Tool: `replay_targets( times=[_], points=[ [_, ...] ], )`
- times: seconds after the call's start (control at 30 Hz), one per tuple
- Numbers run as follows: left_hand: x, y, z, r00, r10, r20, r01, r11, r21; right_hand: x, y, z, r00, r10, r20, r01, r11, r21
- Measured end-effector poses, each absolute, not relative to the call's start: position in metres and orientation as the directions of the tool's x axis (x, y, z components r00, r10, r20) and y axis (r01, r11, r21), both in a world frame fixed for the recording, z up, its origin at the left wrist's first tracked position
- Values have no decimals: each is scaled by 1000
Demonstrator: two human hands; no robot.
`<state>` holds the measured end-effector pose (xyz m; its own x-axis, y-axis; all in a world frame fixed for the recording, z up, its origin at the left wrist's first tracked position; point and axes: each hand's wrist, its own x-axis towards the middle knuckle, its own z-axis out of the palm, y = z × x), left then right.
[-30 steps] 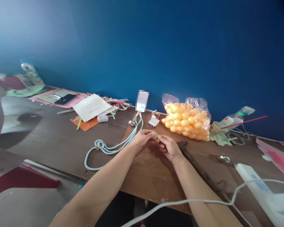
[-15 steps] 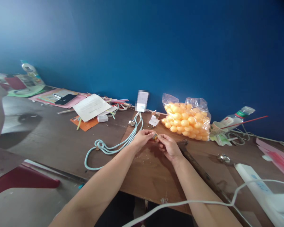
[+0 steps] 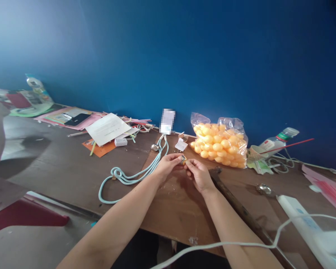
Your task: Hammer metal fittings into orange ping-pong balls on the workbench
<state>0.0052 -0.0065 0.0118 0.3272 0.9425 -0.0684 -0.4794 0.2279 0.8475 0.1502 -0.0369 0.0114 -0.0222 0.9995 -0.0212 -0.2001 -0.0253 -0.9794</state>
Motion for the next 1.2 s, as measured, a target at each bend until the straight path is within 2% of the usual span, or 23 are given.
replay_targets(
  times=[0.2, 0.43, 1.2],
  points=[
    [4, -9, 13, 341, 940, -15, -549, 212, 808, 150, -36, 7, 3, 997, 83, -170, 83, -982],
    [4, -9, 13, 341, 940, 23, -555, 181, 812, 150, -39, 12, 1, 992, 129, -117, 129, -985],
    [6, -9, 18, 299, 954, -13, -529, 177, 830, 150, -42, 20, 13, 991, 132, 14, 131, -991]
  ],
)
